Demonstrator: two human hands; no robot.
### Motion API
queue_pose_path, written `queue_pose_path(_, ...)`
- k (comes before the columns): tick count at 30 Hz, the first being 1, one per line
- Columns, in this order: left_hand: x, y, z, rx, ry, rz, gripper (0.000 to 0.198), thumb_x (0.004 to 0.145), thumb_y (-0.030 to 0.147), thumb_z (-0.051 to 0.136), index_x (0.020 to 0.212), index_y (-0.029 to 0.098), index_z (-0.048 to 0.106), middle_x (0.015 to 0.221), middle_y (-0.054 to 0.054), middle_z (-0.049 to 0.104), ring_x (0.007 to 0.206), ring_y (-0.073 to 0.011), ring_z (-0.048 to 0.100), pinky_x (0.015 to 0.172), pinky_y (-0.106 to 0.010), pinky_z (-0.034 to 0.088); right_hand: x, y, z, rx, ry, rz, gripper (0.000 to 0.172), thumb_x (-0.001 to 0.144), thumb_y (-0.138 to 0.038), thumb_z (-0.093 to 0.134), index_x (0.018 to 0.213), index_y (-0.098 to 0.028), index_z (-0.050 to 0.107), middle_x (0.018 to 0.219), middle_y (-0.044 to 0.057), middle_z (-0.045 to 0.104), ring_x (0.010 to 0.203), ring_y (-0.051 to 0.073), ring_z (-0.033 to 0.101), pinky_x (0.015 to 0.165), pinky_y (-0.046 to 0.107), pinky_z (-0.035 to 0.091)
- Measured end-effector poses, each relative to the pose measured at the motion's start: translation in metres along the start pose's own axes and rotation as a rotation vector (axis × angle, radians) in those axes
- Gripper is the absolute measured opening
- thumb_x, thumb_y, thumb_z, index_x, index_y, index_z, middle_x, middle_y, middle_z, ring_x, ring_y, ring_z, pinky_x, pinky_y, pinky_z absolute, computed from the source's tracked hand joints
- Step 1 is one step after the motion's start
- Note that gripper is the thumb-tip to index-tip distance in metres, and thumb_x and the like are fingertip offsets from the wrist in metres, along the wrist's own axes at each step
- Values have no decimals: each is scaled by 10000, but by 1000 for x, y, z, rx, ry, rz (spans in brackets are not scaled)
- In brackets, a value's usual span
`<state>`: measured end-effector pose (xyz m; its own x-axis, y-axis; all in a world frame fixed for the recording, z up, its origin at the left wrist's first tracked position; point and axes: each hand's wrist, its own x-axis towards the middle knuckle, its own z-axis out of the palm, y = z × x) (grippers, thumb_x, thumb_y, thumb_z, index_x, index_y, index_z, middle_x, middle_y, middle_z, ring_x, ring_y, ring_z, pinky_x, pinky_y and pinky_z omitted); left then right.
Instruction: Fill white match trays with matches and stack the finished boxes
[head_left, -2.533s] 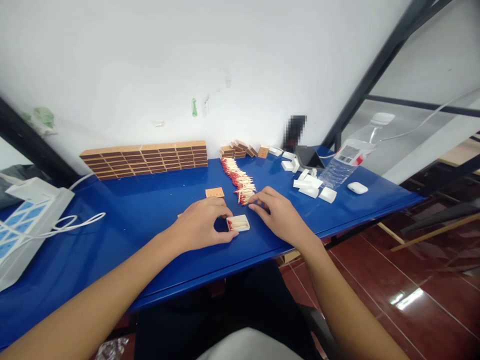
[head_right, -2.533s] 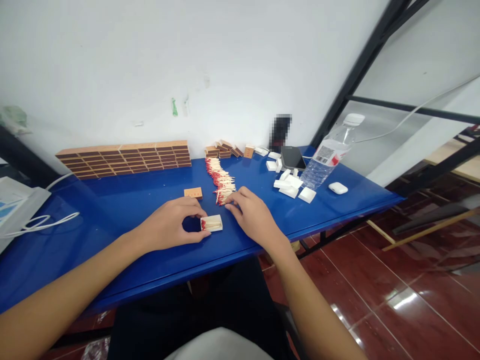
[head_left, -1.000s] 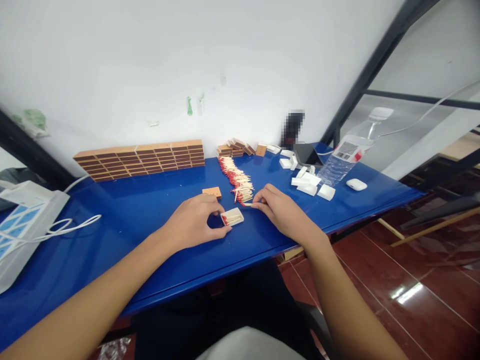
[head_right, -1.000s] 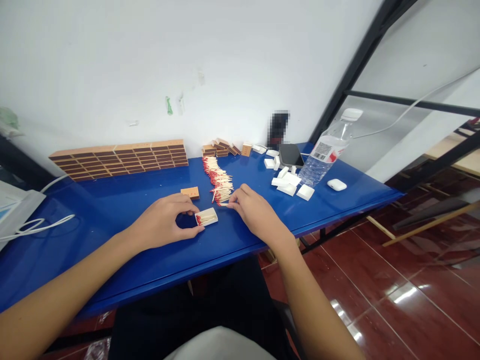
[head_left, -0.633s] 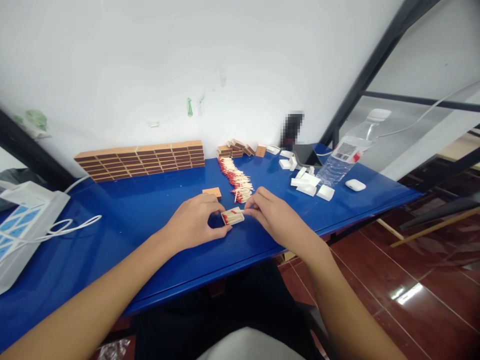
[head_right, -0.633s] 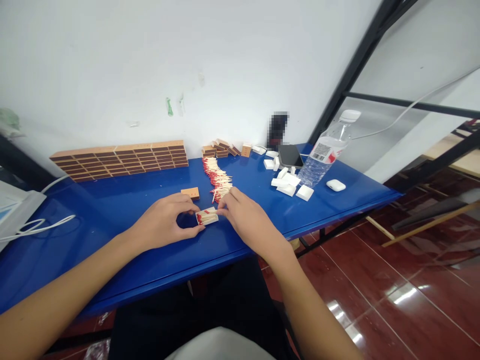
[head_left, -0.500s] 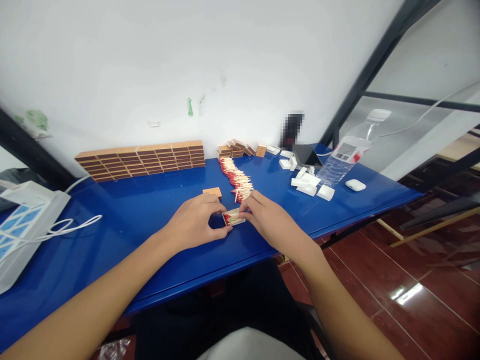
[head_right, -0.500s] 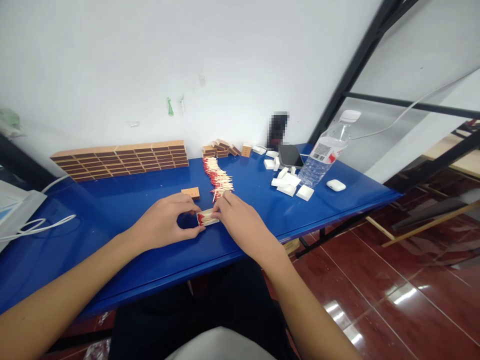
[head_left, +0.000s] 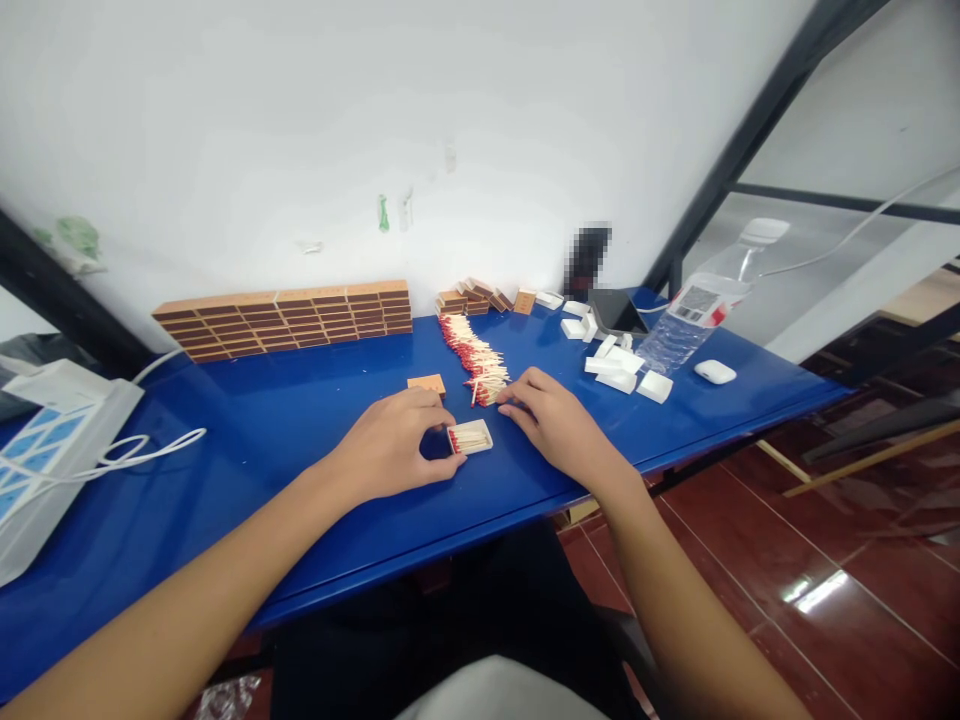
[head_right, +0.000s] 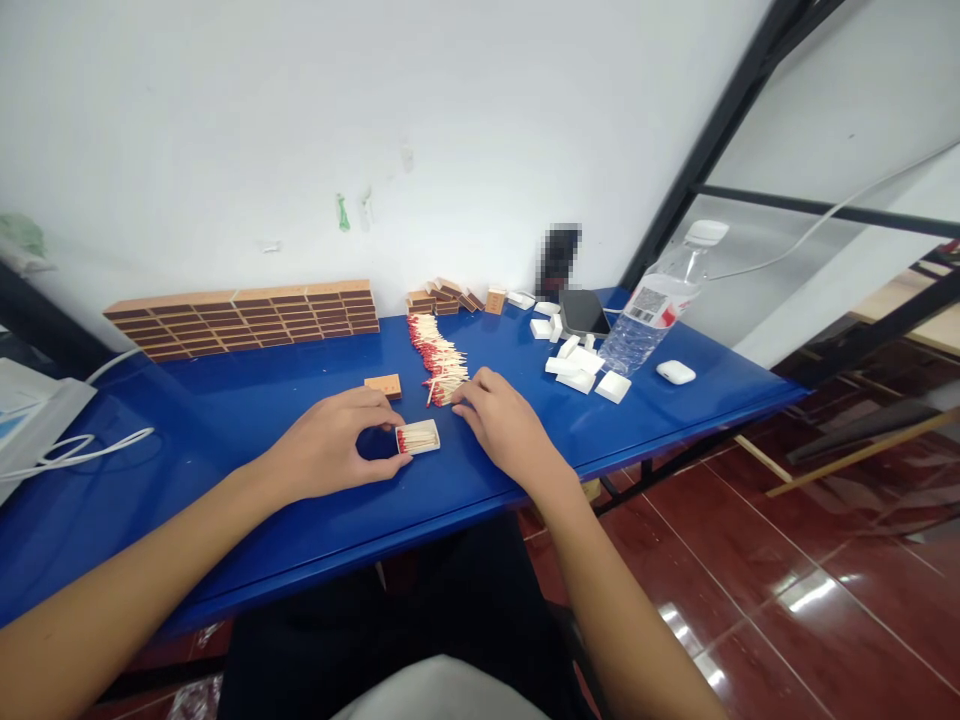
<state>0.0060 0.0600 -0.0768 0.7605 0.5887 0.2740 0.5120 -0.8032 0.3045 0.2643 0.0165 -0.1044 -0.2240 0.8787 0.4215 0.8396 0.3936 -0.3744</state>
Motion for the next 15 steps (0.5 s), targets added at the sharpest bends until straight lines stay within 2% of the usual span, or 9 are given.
queue_pose_path(4, 0, 0, 0, 7, -5, -5, 261, 884, 443, 754, 1010, 215, 765, 970, -49, 718, 930, -235, 677, 846, -381, 550, 1, 7, 4, 15, 0, -9, 165, 1054, -205, 538, 1101, -205, 696, 1072, 104, 607, 1016, 261, 630, 956, 450, 541)
queue_pose_path(15, 0, 1, -1, 4, -15, -9, 281, 892, 452, 744, 1010, 200, 776, 965, -49, 713, 916, -228, 670, 825, -379, 553, 1, 5, 3, -8, 2, -19, 228, 1051, -190, 541, 1169, -211, 735, 1057, 102, 600, 994, 259, 633, 950, 434, 546)
